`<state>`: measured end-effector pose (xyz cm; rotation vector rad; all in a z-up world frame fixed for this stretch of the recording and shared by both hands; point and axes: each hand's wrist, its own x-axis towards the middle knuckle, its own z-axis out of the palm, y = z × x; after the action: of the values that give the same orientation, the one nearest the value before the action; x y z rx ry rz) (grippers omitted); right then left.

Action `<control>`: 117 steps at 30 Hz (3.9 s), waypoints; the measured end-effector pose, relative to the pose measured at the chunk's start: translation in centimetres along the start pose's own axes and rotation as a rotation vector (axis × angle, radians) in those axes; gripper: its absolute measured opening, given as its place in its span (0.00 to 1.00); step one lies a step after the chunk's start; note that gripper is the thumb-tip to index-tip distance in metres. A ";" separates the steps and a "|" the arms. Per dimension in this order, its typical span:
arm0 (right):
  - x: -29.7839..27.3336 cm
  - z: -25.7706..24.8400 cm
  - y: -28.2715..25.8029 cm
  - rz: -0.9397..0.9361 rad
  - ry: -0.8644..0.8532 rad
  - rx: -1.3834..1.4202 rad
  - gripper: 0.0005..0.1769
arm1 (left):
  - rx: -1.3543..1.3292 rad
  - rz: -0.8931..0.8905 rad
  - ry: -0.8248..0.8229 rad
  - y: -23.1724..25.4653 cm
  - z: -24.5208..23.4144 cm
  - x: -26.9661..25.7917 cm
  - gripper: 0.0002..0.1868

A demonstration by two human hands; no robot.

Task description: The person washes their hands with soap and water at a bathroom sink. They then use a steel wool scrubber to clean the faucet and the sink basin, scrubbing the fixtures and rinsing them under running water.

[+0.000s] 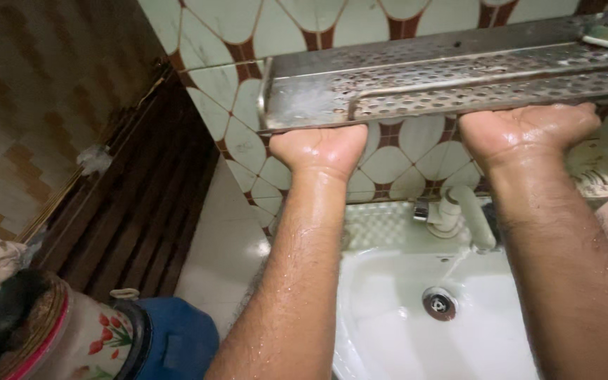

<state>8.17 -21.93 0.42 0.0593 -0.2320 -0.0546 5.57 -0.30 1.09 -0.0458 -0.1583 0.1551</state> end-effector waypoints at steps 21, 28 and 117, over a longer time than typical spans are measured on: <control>-3.3 3.0 8.3 0.177 0.101 0.002 0.46 | -0.032 0.012 -0.004 4.2 -1.1 1.5 0.26; -5.8 5.7 4.9 0.149 0.194 0.038 0.47 | 0.068 0.226 0.076 0.8 -0.4 -1.2 0.51; -13.4 -17.9 -11.1 0.059 -0.210 -2.084 0.17 | 1.119 -0.887 0.426 -19.8 -18.9 -3.4 0.19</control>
<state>-1.23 -31.28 -20.72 -2.0341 -0.2915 -0.2202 8.31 -20.98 -16.97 1.0897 0.3552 -0.6643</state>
